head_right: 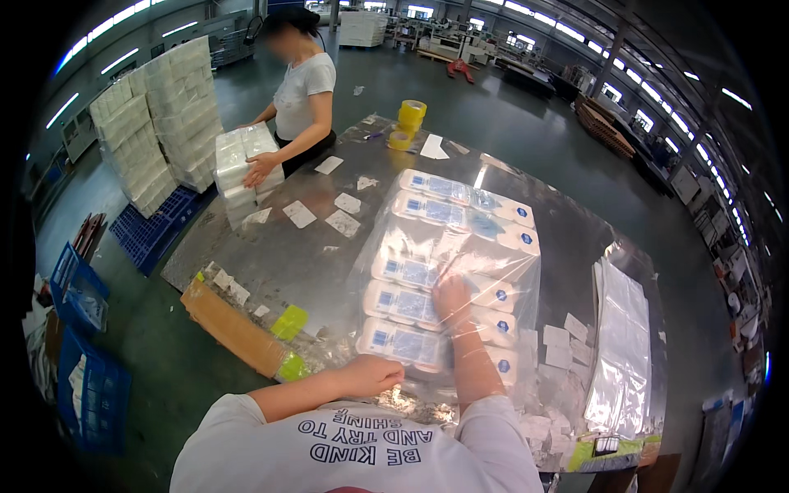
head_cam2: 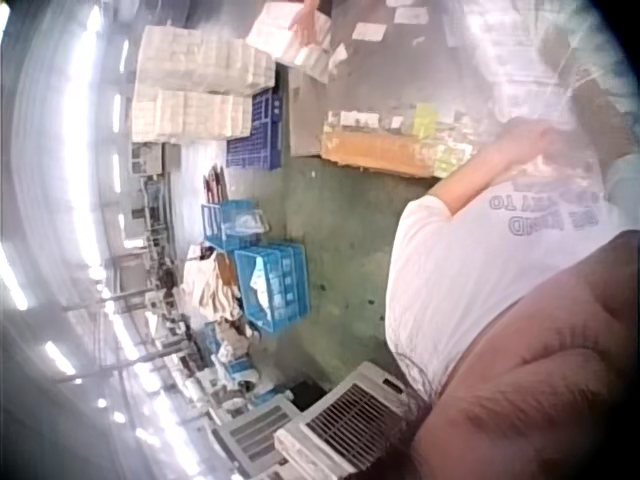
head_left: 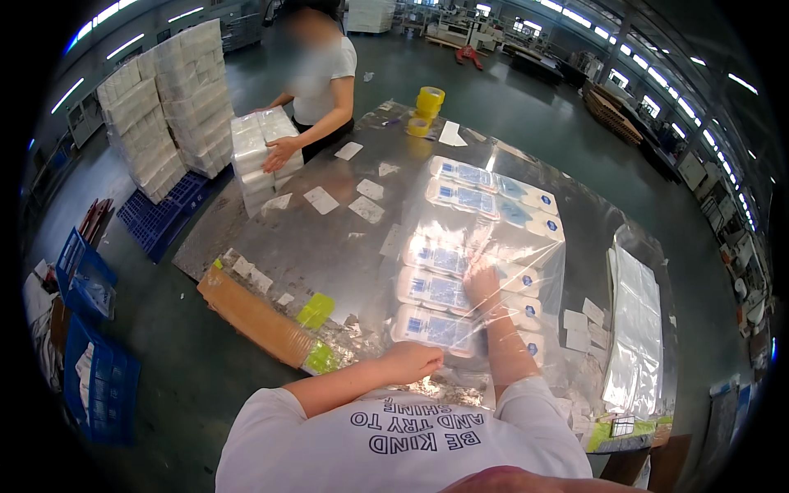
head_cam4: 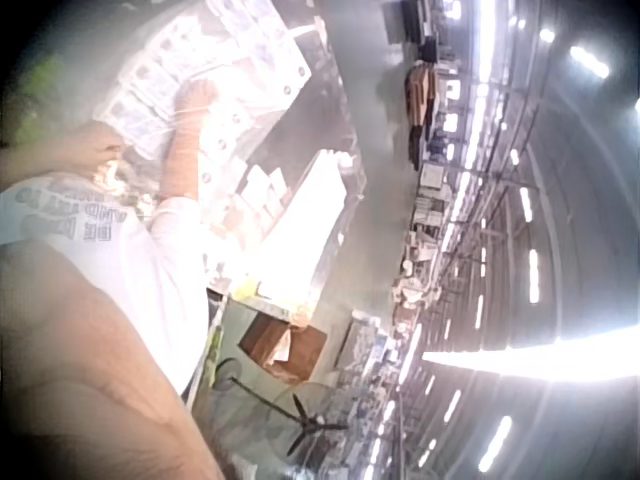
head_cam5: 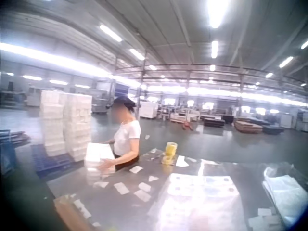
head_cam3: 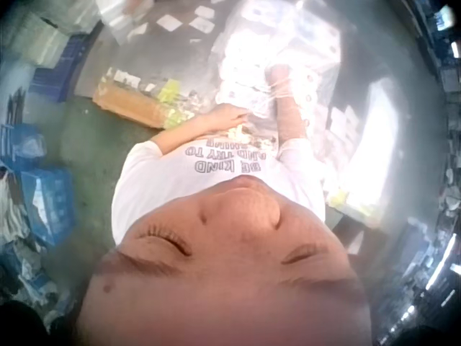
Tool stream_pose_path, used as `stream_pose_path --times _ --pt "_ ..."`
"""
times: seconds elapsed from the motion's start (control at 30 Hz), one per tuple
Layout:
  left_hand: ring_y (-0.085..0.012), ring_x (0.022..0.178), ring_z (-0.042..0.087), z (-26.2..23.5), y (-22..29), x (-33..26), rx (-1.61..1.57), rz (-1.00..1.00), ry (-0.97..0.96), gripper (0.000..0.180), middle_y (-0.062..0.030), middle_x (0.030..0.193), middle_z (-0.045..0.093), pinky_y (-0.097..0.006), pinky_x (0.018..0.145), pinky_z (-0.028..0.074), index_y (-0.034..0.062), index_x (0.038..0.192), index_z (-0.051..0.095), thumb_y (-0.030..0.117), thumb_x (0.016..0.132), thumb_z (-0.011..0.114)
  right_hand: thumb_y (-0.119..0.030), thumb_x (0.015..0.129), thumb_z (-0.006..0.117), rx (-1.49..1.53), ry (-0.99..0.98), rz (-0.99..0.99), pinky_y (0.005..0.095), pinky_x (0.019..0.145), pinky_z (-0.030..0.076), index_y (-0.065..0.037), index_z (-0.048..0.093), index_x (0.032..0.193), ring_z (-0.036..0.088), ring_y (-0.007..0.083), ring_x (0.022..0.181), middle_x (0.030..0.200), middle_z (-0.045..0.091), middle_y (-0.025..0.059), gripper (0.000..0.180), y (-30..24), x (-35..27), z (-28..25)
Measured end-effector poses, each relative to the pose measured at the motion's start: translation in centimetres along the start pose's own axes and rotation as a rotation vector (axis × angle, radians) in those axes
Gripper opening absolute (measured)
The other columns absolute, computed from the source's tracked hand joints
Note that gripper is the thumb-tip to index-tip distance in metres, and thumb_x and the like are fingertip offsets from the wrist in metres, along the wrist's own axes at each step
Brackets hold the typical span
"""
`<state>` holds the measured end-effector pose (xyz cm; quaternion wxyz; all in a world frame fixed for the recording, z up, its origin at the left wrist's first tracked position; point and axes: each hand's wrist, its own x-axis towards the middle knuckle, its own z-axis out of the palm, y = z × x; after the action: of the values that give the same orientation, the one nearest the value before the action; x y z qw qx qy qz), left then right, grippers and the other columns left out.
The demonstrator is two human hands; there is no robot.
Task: The person places items into a plastic bag on a metal table and arranges them into rows.
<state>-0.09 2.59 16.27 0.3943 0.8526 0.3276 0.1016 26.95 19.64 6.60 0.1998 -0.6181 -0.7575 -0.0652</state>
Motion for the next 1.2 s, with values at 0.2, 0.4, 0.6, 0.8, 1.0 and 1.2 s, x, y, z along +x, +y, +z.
stream_pose_path --times 0.2,0.4,0.6,0.8,1.0,1.2 --pt "-0.0342 0.081 0.064 1.7 -2.4 1.1 0.221 0.003 0.075 0.021 -0.0134 0.083 0.066 -0.046 0.071 0.05 0.0086 0.092 0.063 0.027 0.091 0.053 -0.03 0.085 0.06 -0.328 0.204 0.264 0.0467 0.094 0.044 -0.008 0.057 0.127 0.055 0.0359 0.112 0.118 0.06 0.0201 0.048 2.7 -13.3 -7.9" --pt "-0.0327 0.075 0.063 1.8 -4.1 3.3 0.285 0.188 0.256 0.018 -0.0113 0.073 0.064 -0.045 0.066 0.049 0.0095 0.081 0.063 0.026 0.086 0.057 -0.029 0.086 0.063 0.262 0.279 0.641 0.0499 0.081 0.05 0.001 0.057 0.124 0.062 0.0423 0.093 0.107 0.064 0.024 0.049 8.0 -23.9 -7.9" --pt "-0.0323 0.074 0.064 0.0 -3.9 5.1 0.321 -0.042 0.217 0.026 -0.0108 0.073 0.066 -0.045 0.067 0.048 0.0106 0.079 0.062 0.035 0.086 0.059 -0.038 0.09 0.05 0.109 0.209 0.875 0.0499 0.085 0.047 0.003 0.055 0.125 0.061 0.0428 0.098 0.108 0.063 0.027 0.054 1.7 -20.0 -10.6" --pt "-0.0344 0.072 0.064 -0.9 -5.3 7.0 0.426 -0.107 0.326 0.026 -0.0122 0.073 0.067 -0.047 0.065 0.049 0.0096 0.079 0.062 0.035 0.085 0.06 -0.027 0.086 0.057 0.085 0.366 0.853 0.0499 0.085 0.048 -0.004 0.055 0.124 0.062 0.0431 0.094 0.101 0.066 0.0242 0.044 1.8 -19.3 -7.3" --pt "-0.0358 0.069 0.063 -0.9 -6.1 8.4 0.425 -0.086 0.443 0.026 -0.013 0.071 0.065 -0.047 0.064 0.048 0.0085 0.076 0.059 0.033 0.085 0.06 -0.023 0.086 0.057 0.24 0.281 0.926 0.0451 0.097 0.043 -0.004 0.054 0.126 0.055 0.0396 0.111 0.118 0.059 0.0239 0.045 -0.5 -18.6 -10.4" --pt "-0.0371 0.072 0.062 -1.4 -5.8 8.5 0.373 -0.144 0.524 0.025 -0.0159 0.074 0.065 -0.047 0.064 0.047 0.0065 0.08 0.06 0.031 0.085 0.058 -0.025 0.087 0.057 0.122 0.499 0.738 0.0461 0.102 0.039 -0.005 0.051 0.131 0.049 0.0395 0.121 0.134 0.05 0.0227 0.049 -1.8 -22.5 -6.8"
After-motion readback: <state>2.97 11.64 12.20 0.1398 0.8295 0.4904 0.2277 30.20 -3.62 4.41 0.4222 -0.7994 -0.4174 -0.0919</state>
